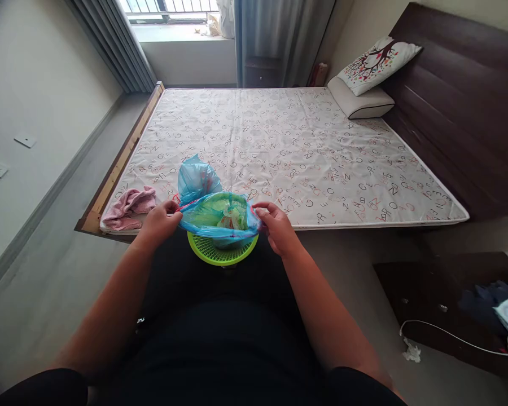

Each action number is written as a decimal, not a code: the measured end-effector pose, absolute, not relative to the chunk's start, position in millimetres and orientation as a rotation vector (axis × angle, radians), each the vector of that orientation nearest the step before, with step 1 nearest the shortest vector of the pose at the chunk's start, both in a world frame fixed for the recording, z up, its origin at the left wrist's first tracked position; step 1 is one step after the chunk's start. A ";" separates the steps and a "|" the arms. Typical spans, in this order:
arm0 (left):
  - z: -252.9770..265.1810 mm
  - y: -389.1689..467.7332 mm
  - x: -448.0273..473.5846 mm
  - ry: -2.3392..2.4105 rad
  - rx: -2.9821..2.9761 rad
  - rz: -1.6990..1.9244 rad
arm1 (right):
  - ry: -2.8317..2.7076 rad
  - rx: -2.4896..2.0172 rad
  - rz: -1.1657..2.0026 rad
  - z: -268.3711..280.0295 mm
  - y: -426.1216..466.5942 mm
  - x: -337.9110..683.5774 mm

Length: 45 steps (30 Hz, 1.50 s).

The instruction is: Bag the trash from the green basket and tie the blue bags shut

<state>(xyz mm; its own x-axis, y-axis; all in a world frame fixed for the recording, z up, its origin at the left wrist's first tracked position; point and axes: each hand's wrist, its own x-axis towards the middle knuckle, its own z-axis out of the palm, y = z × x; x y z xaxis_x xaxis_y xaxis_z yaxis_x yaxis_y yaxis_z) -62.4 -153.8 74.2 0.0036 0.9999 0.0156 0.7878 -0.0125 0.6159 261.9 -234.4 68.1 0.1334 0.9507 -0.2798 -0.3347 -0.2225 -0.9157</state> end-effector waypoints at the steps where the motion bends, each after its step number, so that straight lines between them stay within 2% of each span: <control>1: 72.4 -153.3 -61.6 1.819 1.862 0.557 | -0.732 -1.272 1.457 67.7 -234.8 263.2; 6: 49.1 -151.4 -57.8 1.580 1.784 0.218 | -1.035 -1.639 1.418 48.9 -235.2 273.8; 11: 35.2 -150.4 -52.2 1.681 1.905 0.434 | -0.989 -1.756 1.254 34.9 -231.3 283.1; 14: 38.6 -147.0 -51.6 1.622 1.863 0.669 | -0.974 -1.742 1.343 32.7 -227.4 287.8; 16: 42.6 -144.4 -52.2 1.572 1.779 0.862 | -0.946 -1.691 1.354 33.9 -224.8 289.3; 20: 51.0 -141.5 -49.5 1.425 1.549 1.194 | -0.758 -1.460 1.155 44.0 -218.9 285.5; 24: 64.0 -142.0 -38.8 1.262 1.298 1.386 | -0.671 -1.311 1.000 58.4 -211.3 277.1; 30: 85.4 -139.6 -29.6 1.145 1.146 1.472 | -0.707 -1.200 0.906 75.9 -203.1 271.6; 38: 115.7 -153.0 -30.8 1.076 1.255 1.587 | -0.948 -1.014 0.699 112.5 -214.0 262.9; 45: 125.2 -175.5 -13.7 0.985 1.330 1.428 | -0.984 -0.795 1.003 143.7 -226.7 239.0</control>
